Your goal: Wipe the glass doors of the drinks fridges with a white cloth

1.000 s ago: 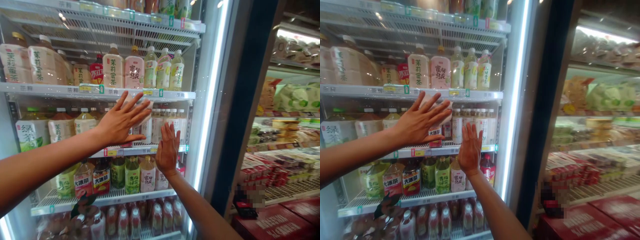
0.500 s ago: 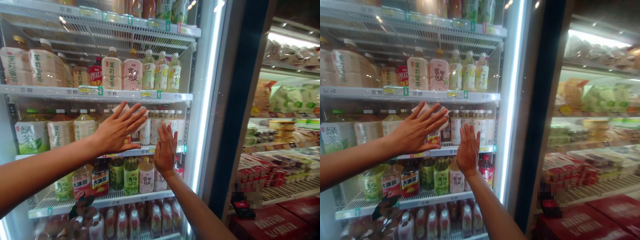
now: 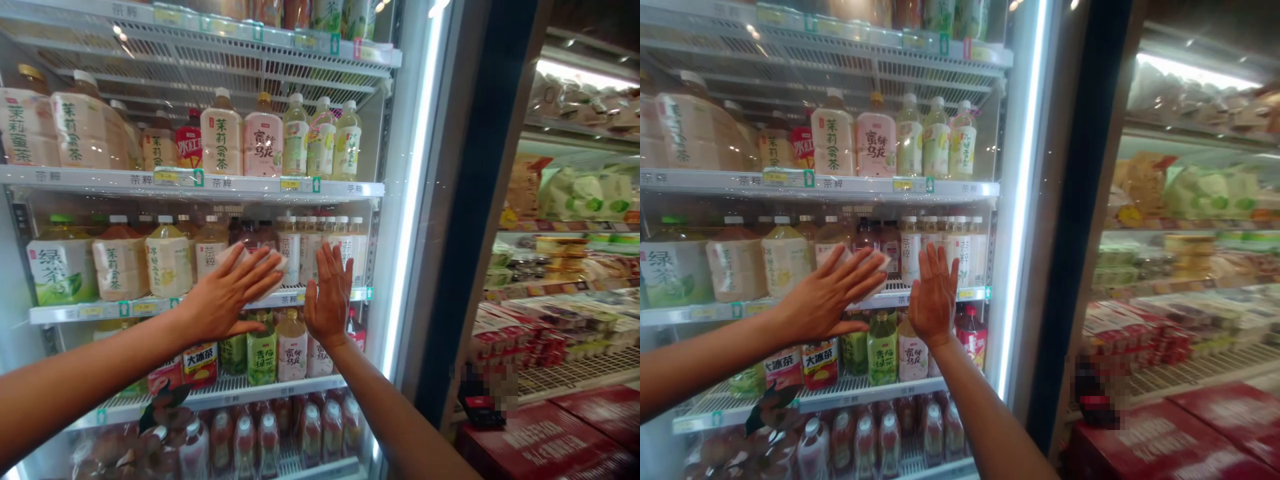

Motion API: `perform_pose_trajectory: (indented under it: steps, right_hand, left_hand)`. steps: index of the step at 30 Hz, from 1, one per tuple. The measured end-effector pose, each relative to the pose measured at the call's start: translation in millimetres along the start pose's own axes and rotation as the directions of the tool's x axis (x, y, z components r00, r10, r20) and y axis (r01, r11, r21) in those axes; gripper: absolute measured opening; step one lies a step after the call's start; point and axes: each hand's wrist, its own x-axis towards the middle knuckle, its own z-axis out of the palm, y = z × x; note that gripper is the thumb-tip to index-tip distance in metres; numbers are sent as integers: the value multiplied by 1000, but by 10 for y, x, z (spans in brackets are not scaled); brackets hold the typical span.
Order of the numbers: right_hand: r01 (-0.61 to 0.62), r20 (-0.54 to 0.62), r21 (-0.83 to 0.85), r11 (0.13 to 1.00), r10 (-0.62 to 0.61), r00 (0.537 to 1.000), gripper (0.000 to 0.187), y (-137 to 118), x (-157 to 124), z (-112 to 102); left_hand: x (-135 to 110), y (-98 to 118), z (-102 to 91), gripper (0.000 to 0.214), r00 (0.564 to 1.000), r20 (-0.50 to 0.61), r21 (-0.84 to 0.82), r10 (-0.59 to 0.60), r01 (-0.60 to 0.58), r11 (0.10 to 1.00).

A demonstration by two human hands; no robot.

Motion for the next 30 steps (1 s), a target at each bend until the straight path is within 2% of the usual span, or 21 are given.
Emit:
perform_pose_trajectory:
  steps: [2,4,6,8,10,12,14,16,18,19,22,24,26,29,30]
  right_hand:
    - [16,-3,-12,1000,-16,1000,77,-4,1,6]
    - [29,3,-20,999,-29,1000,76,-9,0,10]
    - [37,19,-40,999,-36,999,77,-17,-2,10]
    - [46,40,-75,996,-43,998,80,-26,-3,5]
    - [56,61,-110,992,-50,997,83,-36,0,-2]
    - [63,81,-133,989,-52,995,83,-43,5,-9]
    - [65,97,-150,987,-50,994,83,-44,10,-13]
    - [72,121,-164,984,-52,991,84,-42,9,-13]
    - [90,146,-175,980,-65,987,84,-42,1,-8]
    - [100,156,-178,979,-73,985,84,-41,-4,-3]
    - [119,162,-179,977,-90,983,86,-33,-15,15]
    - [125,161,-170,977,-98,982,89,-14,-8,21]
    - [132,153,-157,979,-108,982,92,8,5,13]
    - [125,169,-141,982,-101,980,96,-25,-19,-31]
    - [118,191,-136,984,-91,977,97,-75,-53,-48]
  left_hand:
    - [-272,125,81,89,998,10,7,56,-56,998]
    - [-329,94,80,85,995,19,10,94,-94,996]
    - [-171,-58,24,83,999,-2,24,51,-51,998]
    - [52,-202,-35,84,995,-57,40,-76,78,996]
    - [148,-210,-45,88,978,-101,35,-184,188,981]
    - [13,-55,9,90,977,-84,18,-194,196,980]
    - [-299,163,93,89,993,-31,-4,-110,110,994]
    - [-611,281,145,83,1000,19,-31,8,-8,999]
    - [-751,196,117,80,996,52,-54,74,-71,996]
    - [-736,85,75,81,996,61,-61,61,-57,996]
    - [-493,-278,-69,87,990,32,-52,-138,139,989]
    - [-398,-313,-83,90,967,-5,-39,-256,256,966]
    - [-512,-99,3,90,968,1,-28,-250,250,968]
    - [-974,387,191,82,996,62,-45,-63,65,997]
    - [-1124,481,222,78,997,76,-55,-7,11,998]
